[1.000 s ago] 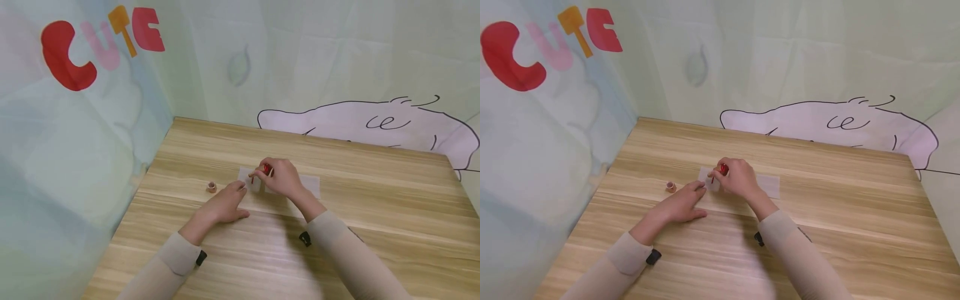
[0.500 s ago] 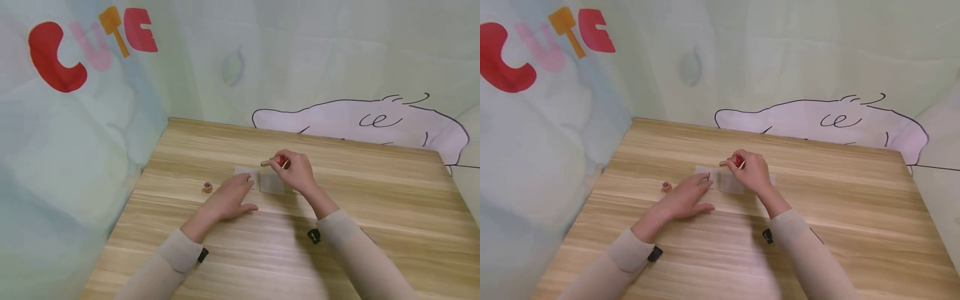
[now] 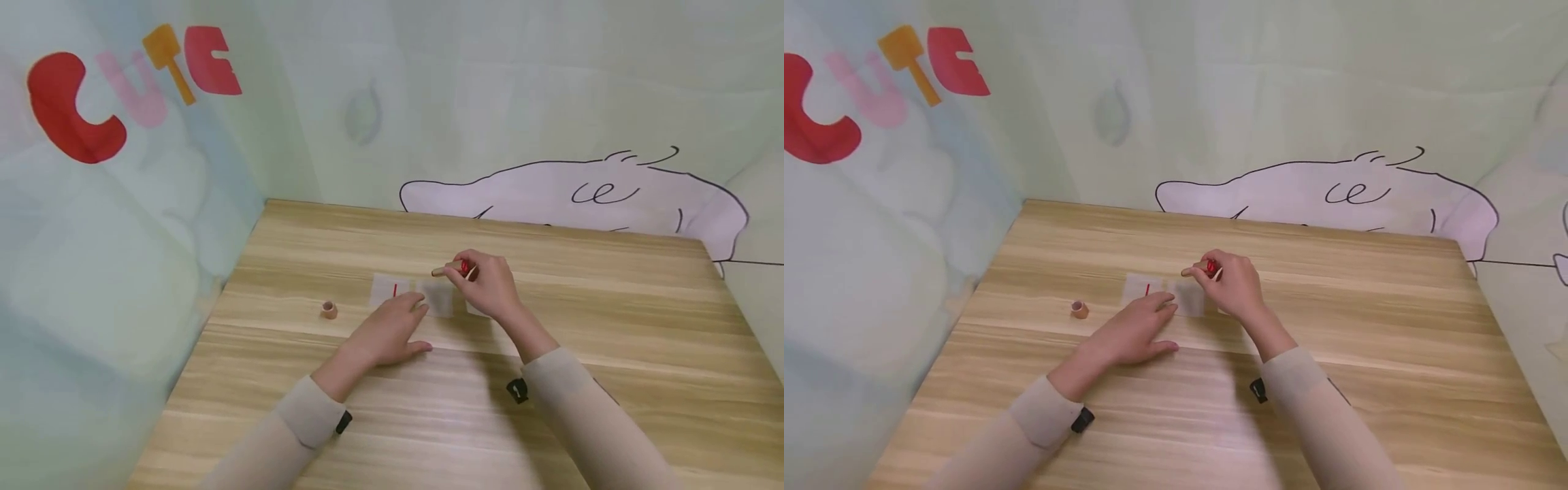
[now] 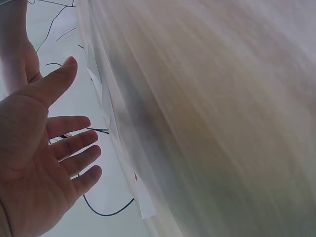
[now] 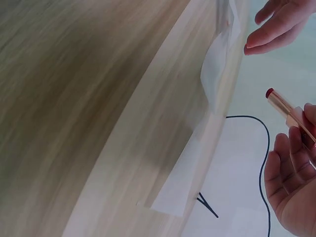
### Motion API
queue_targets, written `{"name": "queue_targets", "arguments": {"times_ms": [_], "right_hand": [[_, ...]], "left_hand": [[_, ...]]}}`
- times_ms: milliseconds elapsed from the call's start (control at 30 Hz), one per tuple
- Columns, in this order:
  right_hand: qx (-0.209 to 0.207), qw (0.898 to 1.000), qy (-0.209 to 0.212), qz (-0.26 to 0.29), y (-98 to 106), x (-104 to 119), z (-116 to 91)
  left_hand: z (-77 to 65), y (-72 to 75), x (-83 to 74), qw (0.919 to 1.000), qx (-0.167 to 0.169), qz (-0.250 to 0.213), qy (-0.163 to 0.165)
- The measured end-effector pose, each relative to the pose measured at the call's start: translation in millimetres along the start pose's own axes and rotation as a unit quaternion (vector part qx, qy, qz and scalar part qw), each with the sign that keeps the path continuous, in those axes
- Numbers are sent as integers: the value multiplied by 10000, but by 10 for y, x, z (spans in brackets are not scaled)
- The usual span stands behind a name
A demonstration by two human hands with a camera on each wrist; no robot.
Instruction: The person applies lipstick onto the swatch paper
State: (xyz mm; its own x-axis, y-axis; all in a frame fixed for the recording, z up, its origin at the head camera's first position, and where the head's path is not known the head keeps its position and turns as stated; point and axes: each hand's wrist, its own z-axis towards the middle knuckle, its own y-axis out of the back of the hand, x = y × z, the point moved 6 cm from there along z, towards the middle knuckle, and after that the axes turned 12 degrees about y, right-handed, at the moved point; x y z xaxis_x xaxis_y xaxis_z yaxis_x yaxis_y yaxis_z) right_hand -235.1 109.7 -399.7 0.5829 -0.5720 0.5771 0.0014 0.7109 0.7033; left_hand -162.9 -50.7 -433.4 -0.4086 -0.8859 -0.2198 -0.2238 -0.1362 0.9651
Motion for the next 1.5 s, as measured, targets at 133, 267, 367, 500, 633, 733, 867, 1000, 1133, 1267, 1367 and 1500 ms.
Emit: {"name": "queue_targets", "arguments": {"times_ms": [133,267,367,500,633,733,867,1000,1133,1267,1367,1500], "right_hand": [[63,10000,-35,-5,-21,-6,-7],[156,9999,-43,-15,-51,-12,-13],[183,9998,1,-55,-69,-12,-17],[200,9998,27,-26,-92,-7,-26],[232,9997,-18,-29,-107,-4,-38],[241,9997,-25,-73,-109,-9,-37],[321,9994,-27,-113,-125,-23,-22],[511,9985,-22,-173,-180,-48,-11],[792,9962,109,-359,-270,-80,5],[942,9941,121,-518,-333,-113,1],[931,9941,42,-557,-336,-131,-15],[883,9942,39,-609,-324,-133,-21]], "left_hand": [[9,-41,10,10000,54,7,14],[20,-85,17,9999,131,76,52],[32,-107,17,9998,142,149,77],[51,-133,20,9990,161,374,166],[62,-164,21,9977,281,557,253],[67,-168,20,9977,365,508,271],[85,-170,18,9981,390,390,269],[97,-193,18,9981,455,300,302],[98,-199,15,9983,432,229,313],[100,-192,-2,9985,420,213,275],[104,-184,-25,9983,478,231,236],[123,-195,-42,9980,519,281,226]]}}
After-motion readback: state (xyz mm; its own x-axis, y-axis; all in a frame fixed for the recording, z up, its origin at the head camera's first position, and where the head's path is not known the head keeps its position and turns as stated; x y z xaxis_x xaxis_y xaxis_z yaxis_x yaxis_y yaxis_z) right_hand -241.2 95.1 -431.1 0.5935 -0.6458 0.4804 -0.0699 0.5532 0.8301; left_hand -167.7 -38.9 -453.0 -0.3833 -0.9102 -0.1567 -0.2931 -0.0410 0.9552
